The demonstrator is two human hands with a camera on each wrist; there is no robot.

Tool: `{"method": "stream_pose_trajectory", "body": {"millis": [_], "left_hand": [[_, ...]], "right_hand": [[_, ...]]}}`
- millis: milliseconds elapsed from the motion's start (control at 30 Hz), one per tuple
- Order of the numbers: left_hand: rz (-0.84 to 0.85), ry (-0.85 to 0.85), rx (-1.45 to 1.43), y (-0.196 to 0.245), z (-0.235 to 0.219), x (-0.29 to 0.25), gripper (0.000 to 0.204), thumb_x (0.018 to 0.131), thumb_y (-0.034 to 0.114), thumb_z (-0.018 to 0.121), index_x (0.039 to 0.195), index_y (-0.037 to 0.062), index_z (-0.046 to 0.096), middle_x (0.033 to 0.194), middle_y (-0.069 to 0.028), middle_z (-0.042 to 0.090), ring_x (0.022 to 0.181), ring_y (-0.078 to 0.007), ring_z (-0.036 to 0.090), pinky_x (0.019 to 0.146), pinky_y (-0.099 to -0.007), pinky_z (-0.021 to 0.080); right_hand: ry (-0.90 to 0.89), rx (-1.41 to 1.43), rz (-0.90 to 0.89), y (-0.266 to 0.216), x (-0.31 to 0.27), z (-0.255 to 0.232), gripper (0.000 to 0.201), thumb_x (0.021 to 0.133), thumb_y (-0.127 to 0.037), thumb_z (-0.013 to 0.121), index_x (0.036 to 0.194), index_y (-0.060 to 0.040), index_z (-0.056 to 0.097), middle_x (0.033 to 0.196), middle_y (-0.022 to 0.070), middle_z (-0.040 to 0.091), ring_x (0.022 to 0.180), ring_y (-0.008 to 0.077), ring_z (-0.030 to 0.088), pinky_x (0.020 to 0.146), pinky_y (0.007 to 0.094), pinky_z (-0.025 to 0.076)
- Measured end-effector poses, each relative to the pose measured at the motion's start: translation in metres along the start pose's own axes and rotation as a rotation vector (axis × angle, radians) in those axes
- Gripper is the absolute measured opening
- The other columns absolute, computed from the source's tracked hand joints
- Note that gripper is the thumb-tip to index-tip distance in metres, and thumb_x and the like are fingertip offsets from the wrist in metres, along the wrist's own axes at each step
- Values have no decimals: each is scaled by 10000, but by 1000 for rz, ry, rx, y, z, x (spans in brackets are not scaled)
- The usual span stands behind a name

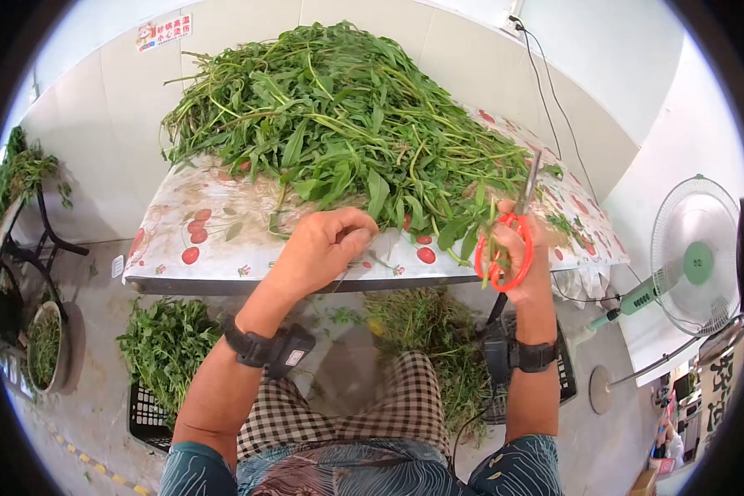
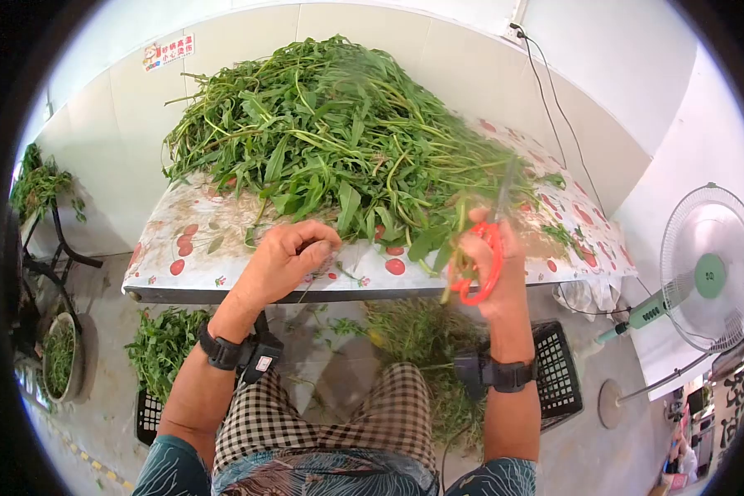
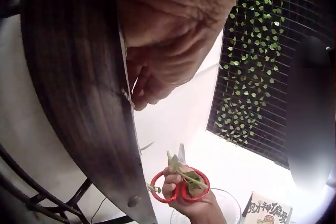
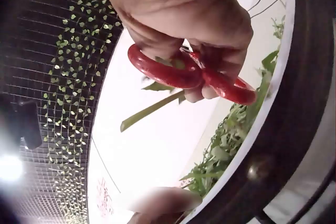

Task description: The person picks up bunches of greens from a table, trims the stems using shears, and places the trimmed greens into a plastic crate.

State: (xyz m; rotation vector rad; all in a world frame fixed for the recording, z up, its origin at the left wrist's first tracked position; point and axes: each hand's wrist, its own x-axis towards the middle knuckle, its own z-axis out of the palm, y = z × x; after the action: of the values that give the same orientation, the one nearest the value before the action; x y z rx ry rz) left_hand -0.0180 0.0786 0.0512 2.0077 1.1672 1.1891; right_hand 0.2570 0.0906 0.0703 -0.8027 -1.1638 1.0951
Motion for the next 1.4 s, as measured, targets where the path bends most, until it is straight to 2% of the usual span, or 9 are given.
{"method": "stream_pose_trajectory", "body": {"millis": [267,367,567,933,1033,1167,1200,1333,1400], "left_hand": [[126,-73,-117,-3,0,-2,482,837,501,561,913,29,624,721,-29,580,609,-93,519,527,-248,420],[155,-105,-144,-6,0,-2,501,827,523,559,899,31,619,733,-31,585,632,-98,530,558,-251,439],[191,-123,-93,-3,0,-3,316,778,329,666,835,26,601,671,-71,581,616,-163,547,577,-291,451],[32,-90,-113,3,-1,-4,129,805,130,608,833,4,607,684,-77,574,600,-137,526,564,-281,435],[-3,-65,-103,4,-1,-4,149,787,146,612,841,6,614,708,-105,578,606,-167,543,575,-298,444],[47,-45,17,5,-4,-5,200,770,178,609,848,-6,617,687,-121,559,609,-199,547,581,-311,446],[29,-55,32,6,-5,-5,204,768,181,607,844,-8,617,680,-121,553,608,-203,546,581,-311,445],[-3,-55,14,6,-4,-5,205,761,182,604,831,-10,618,666,-123,543,607,-208,544,579,-308,442],[3,-44,-4,5,-4,-5,201,758,179,606,827,-9,618,668,-124,548,606,-205,544,577,-306,441]], "right_hand": [[-136,65,-4,12,-6,58,392,771,18,557,1139,-18,426,848,97,573,639,171,587,500,262,461],[-142,107,-30,20,-5,76,423,763,18,566,1158,-14,417,853,97,569,673,153,586,563,253,473],[-208,84,-38,33,-5,92,428,742,23,606,1143,1,459,860,67,569,698,109,554,615,235,468],[-240,18,-35,28,-2,92,397,771,-19,615,1141,7,472,825,50,583,693,66,540,586,189,438],[-134,-252,-96,19,5,85,371,786,-37,619,1129,4,486,808,33,574,666,42,527,578,174,428],[16,-908,-473,28,41,57,360,801,-129,606,1139,-63,500,776,153,617,629,281,608,584,353,466],[-10,-1051,-433,16,40,58,342,804,-144,579,1133,-86,505,821,196,614,731,371,597,633,417,454],[-264,-1425,-60,16,54,44,314,805,-116,538,1117,-93,519,876,191,630,801,355,608,669,413,468],[-255,-1406,-200,23,55,36,315,800,-139,552,1111,-95,522,871,190,632,800,358,607,678,417,468]]}}
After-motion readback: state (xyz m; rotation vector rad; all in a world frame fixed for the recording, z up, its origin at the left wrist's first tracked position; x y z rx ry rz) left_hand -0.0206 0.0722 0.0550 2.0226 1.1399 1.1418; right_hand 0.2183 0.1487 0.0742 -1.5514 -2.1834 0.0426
